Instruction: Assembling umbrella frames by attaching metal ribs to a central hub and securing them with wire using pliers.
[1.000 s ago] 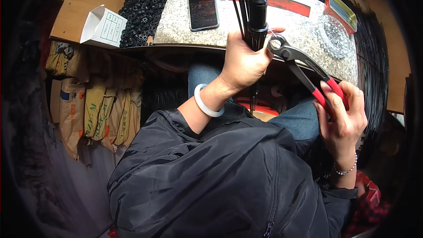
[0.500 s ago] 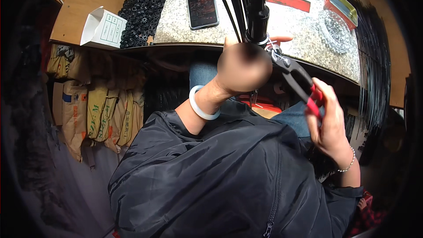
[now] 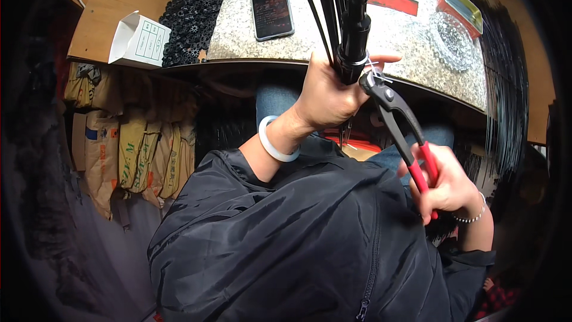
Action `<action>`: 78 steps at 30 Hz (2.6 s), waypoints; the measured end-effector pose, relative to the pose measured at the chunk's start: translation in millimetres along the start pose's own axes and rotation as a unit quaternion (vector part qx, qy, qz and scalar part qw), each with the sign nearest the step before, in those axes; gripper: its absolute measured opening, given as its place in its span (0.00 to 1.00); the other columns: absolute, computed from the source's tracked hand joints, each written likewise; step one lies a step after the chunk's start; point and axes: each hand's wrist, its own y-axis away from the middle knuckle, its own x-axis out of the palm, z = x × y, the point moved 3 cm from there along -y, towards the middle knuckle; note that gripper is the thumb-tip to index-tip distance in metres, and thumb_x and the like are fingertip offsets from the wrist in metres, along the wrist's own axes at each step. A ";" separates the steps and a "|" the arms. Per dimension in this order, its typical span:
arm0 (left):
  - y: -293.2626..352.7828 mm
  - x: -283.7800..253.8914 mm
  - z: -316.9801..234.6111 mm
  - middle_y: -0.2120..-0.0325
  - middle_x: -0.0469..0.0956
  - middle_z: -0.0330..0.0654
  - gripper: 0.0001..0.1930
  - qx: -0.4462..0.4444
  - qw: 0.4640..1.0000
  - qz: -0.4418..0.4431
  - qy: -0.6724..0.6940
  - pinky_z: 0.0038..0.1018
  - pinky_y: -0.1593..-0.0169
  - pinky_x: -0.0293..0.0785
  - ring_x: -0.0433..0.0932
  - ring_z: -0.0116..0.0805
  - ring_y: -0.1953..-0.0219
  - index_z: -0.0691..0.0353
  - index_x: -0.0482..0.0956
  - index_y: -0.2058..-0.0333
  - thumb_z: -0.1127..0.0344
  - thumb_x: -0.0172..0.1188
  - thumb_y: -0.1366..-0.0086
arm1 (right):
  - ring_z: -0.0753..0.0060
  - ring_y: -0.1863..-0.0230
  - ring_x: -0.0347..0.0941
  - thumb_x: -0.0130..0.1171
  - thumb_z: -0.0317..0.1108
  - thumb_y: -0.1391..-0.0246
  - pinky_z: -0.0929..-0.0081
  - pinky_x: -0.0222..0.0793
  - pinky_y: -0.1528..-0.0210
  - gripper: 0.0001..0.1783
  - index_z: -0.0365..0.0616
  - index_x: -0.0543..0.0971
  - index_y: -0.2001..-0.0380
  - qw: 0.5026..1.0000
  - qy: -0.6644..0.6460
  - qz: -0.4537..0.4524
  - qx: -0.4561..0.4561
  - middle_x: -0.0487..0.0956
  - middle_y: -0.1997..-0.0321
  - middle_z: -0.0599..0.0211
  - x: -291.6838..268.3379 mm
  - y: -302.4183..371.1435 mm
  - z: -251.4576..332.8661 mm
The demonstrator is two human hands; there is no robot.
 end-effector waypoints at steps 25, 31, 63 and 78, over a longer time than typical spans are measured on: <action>-5.9 9.7 0.6 0.67 0.82 0.41 0.17 0.040 0.993 0.073 -0.082 0.16 0.69 0.70 0.72 0.16 0.74 0.69 0.80 0.63 0.87 0.49 0.51 | 0.52 0.79 0.72 0.60 0.34 0.49 0.68 0.64 0.78 0.14 0.36 0.68 0.77 0.755 0.568 -0.316 -0.082 0.72 0.82 0.51 -8.5 30.8 47.4; -6.6 6.2 1.0 0.81 0.75 0.33 0.12 0.044 0.999 -0.013 -0.011 0.13 0.75 0.64 0.68 0.12 0.80 0.71 0.77 0.59 0.82 0.50 0.41 | 0.86 0.69 0.60 0.53 0.20 0.46 0.87 0.60 0.64 0.11 0.42 0.66 0.61 0.859 0.241 -0.356 -0.279 0.65 0.67 0.74 -34.0 9.8 -9.0; -10.5 3.6 -11.2 0.93 0.64 0.29 0.12 -0.003 0.999 -0.043 -0.013 0.14 0.88 0.54 0.60 0.15 0.93 0.72 0.77 0.58 0.74 0.48 0.36 | 0.70 0.69 0.67 0.67 0.21 0.64 0.77 0.63 0.67 0.10 0.39 0.79 0.74 0.668 0.412 -0.441 -0.435 0.70 0.74 0.66 -8.1 -6.2 34.9; -12.1 3.5 -10.1 0.94 0.63 0.27 0.12 0.009 0.999 -0.045 -0.023 0.13 0.86 0.53 0.61 0.12 0.91 0.68 0.78 0.57 0.74 0.49 0.36 | 0.68 0.71 0.72 0.71 0.36 0.66 0.75 0.68 0.73 0.16 0.45 0.81 0.69 0.393 0.718 -0.465 -0.336 0.73 0.68 0.66 13.4 24.1 58.7</action>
